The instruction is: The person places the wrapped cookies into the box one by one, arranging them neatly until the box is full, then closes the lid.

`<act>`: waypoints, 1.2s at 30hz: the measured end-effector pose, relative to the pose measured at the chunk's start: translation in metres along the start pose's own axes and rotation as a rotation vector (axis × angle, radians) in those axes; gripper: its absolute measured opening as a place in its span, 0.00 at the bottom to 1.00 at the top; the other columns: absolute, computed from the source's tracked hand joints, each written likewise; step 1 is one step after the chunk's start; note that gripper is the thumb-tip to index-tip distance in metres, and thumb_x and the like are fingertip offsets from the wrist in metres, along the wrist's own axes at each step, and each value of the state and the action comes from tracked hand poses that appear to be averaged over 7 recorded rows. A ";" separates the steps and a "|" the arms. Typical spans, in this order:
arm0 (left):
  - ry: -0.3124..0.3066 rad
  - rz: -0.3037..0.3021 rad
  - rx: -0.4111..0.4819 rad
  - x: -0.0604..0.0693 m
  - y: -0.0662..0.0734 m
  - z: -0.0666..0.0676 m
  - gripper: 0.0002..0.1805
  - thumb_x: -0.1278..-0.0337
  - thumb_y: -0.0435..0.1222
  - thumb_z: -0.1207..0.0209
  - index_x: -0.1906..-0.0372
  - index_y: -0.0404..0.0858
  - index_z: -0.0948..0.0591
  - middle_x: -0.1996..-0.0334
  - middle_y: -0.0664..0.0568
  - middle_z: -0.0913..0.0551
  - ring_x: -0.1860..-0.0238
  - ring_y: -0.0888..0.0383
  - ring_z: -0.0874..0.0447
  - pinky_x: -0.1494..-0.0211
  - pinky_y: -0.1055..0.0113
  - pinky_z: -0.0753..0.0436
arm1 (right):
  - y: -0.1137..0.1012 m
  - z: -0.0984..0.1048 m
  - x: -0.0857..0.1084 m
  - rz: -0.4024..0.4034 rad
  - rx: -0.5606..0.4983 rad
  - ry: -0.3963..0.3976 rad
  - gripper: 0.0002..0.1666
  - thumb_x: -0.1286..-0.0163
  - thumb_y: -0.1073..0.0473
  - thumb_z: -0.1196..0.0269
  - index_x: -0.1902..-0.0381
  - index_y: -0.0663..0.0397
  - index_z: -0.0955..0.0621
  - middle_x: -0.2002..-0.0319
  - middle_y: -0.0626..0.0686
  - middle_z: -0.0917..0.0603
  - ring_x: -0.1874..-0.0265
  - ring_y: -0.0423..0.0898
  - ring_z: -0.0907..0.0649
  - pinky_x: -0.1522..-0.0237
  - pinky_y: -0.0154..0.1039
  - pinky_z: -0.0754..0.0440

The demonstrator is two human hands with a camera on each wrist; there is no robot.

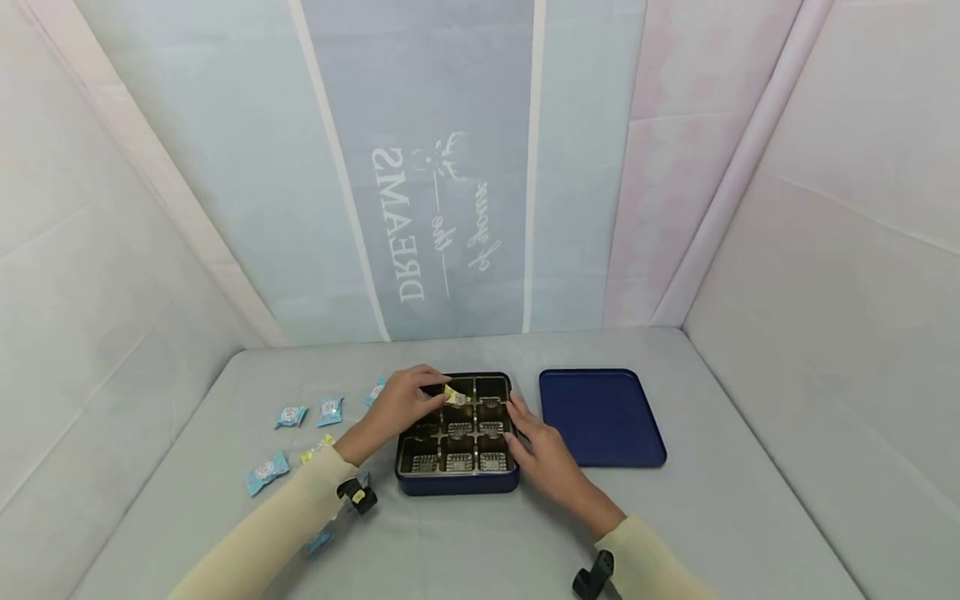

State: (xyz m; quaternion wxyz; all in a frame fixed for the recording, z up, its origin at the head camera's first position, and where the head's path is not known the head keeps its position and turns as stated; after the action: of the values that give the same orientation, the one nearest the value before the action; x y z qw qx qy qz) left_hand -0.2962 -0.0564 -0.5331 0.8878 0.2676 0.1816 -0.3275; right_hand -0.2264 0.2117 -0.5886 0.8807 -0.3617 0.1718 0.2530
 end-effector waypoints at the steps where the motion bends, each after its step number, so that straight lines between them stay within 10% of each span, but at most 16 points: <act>1: 0.002 0.013 0.009 0.002 0.005 0.001 0.17 0.36 0.37 0.32 0.45 0.37 0.13 0.52 0.50 0.15 0.62 0.55 0.14 0.62 0.67 0.14 | -0.001 0.005 0.002 0.000 -0.006 -0.010 0.33 0.23 0.59 0.39 0.25 0.62 0.33 0.22 0.58 0.40 0.27 0.55 0.34 0.35 0.55 0.26; 6: 0.009 0.072 0.017 0.011 0.034 0.009 0.17 0.37 0.38 0.31 0.45 0.38 0.13 0.52 0.51 0.14 0.66 0.58 0.13 0.63 0.69 0.14 | -0.006 0.031 0.013 0.008 -0.030 -0.067 0.33 0.22 0.58 0.40 0.25 0.63 0.34 0.22 0.60 0.40 0.27 0.55 0.34 0.35 0.55 0.27; 36: 0.119 0.132 -0.064 0.039 0.008 0.029 0.17 0.38 0.41 0.30 0.47 0.41 0.12 0.50 0.50 0.14 0.48 0.49 0.15 0.51 0.50 0.14 | -0.010 0.027 0.013 0.004 -0.029 -0.075 0.33 0.21 0.58 0.41 0.24 0.62 0.36 0.21 0.59 0.42 0.27 0.55 0.34 0.45 0.51 0.19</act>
State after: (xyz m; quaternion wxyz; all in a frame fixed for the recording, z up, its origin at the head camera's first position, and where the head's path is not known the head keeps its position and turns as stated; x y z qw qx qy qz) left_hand -0.2589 -0.0870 -0.5269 0.9032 0.2692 0.2264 -0.2458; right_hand -0.2069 0.2293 -0.5708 0.8806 -0.3644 0.1357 0.2707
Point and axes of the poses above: each hand's wrist, its own x-axis away from the middle knuckle, its own z-axis out of the back of the hand, y = z × x, the point moved 1 cm from there along -x, towards the middle knuckle
